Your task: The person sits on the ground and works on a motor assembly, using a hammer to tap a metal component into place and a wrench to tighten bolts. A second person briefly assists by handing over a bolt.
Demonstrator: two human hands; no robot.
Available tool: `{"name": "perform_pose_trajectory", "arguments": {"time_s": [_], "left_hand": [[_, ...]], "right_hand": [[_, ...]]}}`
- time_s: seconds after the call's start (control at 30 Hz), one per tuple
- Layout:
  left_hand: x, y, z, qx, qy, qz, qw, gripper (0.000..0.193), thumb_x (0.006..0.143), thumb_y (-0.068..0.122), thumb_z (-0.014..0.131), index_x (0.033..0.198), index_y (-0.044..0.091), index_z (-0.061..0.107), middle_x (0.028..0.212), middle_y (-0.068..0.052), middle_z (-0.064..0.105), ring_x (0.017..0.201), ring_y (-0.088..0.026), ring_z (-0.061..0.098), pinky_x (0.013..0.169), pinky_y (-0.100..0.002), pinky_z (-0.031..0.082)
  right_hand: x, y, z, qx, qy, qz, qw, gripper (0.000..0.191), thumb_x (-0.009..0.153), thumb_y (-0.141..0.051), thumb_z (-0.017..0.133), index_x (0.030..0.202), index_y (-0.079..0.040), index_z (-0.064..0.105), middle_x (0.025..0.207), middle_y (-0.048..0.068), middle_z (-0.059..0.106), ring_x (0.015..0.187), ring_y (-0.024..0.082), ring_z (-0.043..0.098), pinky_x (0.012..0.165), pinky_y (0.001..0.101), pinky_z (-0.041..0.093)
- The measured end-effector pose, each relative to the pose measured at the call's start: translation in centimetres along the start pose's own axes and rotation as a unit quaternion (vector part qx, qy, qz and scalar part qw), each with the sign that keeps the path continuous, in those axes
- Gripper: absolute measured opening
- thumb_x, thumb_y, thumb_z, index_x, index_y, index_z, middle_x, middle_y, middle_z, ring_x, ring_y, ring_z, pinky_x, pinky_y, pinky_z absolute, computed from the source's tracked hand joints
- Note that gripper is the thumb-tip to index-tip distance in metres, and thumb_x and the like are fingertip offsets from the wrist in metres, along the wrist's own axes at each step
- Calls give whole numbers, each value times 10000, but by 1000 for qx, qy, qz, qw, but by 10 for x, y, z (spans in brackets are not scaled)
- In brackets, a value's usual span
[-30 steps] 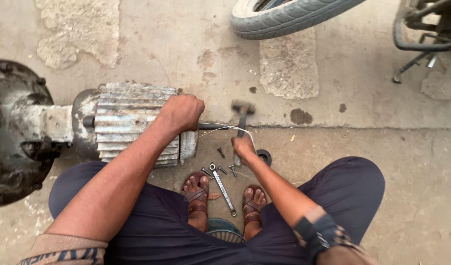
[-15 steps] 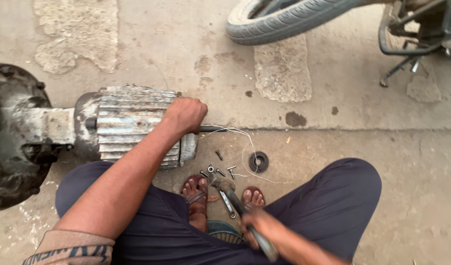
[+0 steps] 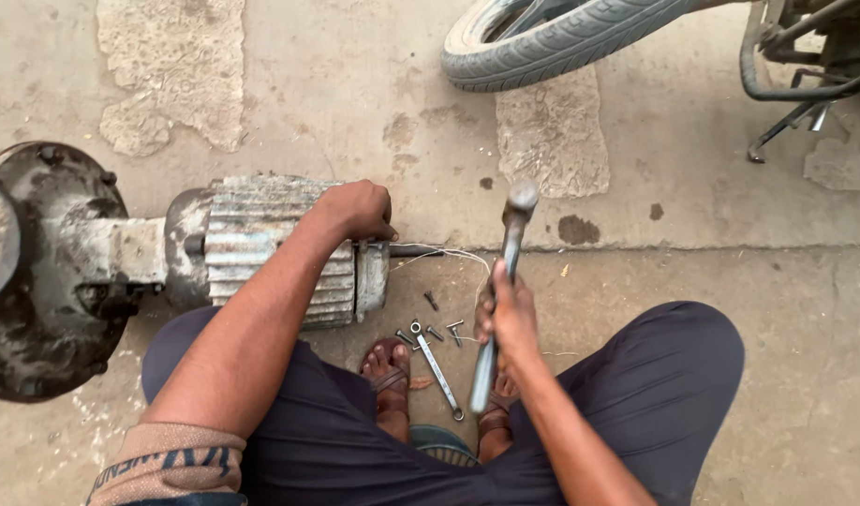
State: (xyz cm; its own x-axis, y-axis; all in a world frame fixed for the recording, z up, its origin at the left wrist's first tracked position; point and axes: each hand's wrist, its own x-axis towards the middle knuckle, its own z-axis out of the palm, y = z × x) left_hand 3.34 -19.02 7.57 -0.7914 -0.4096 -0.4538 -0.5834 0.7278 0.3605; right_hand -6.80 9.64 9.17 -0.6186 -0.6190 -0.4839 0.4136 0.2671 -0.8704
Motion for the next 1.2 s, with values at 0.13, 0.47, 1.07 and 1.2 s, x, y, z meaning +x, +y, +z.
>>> {"name": "perform_pose_trajectory", "arguments": {"time_s": [0.13, 0.47, 1.07, 1.2], "left_hand": [[13, -11, -1, -59, 66, -62, 994, 476, 792, 570, 825, 1015, 149, 814, 1010, -65, 810, 937, -228, 769, 836, -400, 603], [15, -33, -8, -11, -53, -58, 997, 462, 829, 475, 801, 1283, 442, 721, 1257, 43, 746, 1286, -197, 600, 1144, -614, 250], [12, -41, -13, -85, -91, -99, 987, 504, 827, 422, 807, 1310, 489, 678, 1369, 112, 680, 1356, -205, 559, 1211, -708, 152], [16, -40, -11, -79, -105, -113, 985, 529, 821, 407, 819, 1321, 499, 672, 1361, 103, 689, 1343, -211, 572, 1208, -707, 176]], "right_hand": [[-19, 27, 6, 2, 7, -45, 999, 330, 990, -347, 701, 955, -122, 461, 652, 9, 515, 448, 96, 514, 384, 264, 473], [-7, 53, 60, -105, -43, 58, 992, 371, 1011, -462, 540, 1003, -92, 519, 611, -7, 518, 375, 101, 480, 305, 264, 406], [-6, 73, 74, -146, -61, 100, 982, 281, 1045, -388, 490, 1021, -108, 481, 578, 10, 488, 372, 123, 482, 308, 292, 429], [4, 73, 51, -98, -51, 74, 991, 326, 1066, -388, 492, 994, -70, 482, 603, -8, 506, 376, 115, 488, 297, 290, 420]]}}
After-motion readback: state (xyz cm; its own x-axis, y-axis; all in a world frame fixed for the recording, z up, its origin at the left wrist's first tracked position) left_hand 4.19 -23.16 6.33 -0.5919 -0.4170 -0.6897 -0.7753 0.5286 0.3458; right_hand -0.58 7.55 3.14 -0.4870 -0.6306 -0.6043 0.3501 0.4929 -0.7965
